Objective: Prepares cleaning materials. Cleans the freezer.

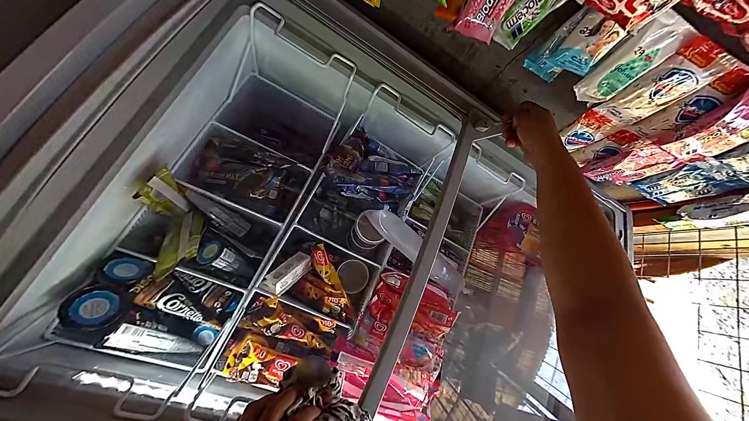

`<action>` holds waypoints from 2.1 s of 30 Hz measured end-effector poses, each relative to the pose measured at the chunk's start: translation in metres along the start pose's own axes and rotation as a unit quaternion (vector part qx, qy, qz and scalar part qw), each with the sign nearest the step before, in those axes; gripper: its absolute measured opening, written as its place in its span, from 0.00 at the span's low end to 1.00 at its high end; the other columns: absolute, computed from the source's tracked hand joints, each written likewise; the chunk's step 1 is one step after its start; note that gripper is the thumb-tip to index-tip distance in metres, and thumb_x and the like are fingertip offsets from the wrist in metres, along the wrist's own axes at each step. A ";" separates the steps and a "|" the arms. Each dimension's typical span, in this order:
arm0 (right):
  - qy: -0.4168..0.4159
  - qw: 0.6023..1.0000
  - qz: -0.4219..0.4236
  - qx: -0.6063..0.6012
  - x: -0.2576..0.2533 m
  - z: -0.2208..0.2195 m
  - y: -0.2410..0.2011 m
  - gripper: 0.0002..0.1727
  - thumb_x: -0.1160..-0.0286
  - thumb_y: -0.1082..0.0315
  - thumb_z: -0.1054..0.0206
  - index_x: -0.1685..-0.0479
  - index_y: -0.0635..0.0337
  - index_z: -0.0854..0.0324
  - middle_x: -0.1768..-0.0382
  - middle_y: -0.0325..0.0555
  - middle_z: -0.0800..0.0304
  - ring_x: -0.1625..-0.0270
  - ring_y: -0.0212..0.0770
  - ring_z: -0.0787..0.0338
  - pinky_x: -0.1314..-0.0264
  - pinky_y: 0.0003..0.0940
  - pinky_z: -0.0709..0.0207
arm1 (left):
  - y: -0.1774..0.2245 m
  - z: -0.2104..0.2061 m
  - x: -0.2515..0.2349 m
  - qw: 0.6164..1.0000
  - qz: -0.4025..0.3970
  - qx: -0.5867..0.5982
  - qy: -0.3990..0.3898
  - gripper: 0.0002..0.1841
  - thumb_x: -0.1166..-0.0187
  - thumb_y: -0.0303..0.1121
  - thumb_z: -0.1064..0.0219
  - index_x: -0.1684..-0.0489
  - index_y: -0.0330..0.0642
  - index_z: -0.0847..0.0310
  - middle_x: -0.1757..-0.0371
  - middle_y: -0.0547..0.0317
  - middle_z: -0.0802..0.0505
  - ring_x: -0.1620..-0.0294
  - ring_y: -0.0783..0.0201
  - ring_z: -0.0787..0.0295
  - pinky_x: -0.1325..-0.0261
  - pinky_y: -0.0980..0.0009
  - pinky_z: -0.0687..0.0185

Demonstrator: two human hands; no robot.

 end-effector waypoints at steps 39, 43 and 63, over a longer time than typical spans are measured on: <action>-0.100 0.825 0.297 0.471 0.007 -0.030 -0.050 0.11 0.18 0.76 0.38 0.45 0.69 0.13 0.43 0.66 0.10 0.35 0.65 0.13 0.28 0.62 0.26 | 0.001 0.001 -0.002 1.000 0.011 0.010 -0.001 0.28 0.53 0.48 0.18 0.51 0.44 0.09 0.39 0.38 0.10 0.41 0.38 0.15 0.39 0.49 0.22; -0.169 0.746 0.335 0.550 0.008 -0.040 -0.059 0.12 0.16 0.77 0.40 0.44 0.70 0.14 0.43 0.68 0.11 0.34 0.70 0.14 0.28 0.65 0.27 | 0.001 0.000 -0.001 1.000 0.009 0.009 0.002 0.28 0.50 0.48 0.19 0.49 0.44 0.10 0.39 0.37 0.11 0.40 0.38 0.15 0.37 0.50 0.23; -0.154 0.875 0.242 0.391 -0.018 -0.016 -0.051 0.10 0.24 0.75 0.29 0.48 0.67 0.12 0.51 0.58 0.07 0.48 0.51 0.06 0.34 0.49 0.17 | -0.004 -0.001 0.001 1.000 0.013 0.026 -0.001 0.25 0.42 0.51 0.23 0.47 0.48 0.12 0.38 0.41 0.11 0.38 0.42 0.16 0.34 0.53 0.25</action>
Point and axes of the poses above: each hand's wrist, its own x-axis away from the middle knuckle, its own z-axis out of the back of the hand, y = z × x, the point moved 7 cm from there along -x, towards the middle knuckle
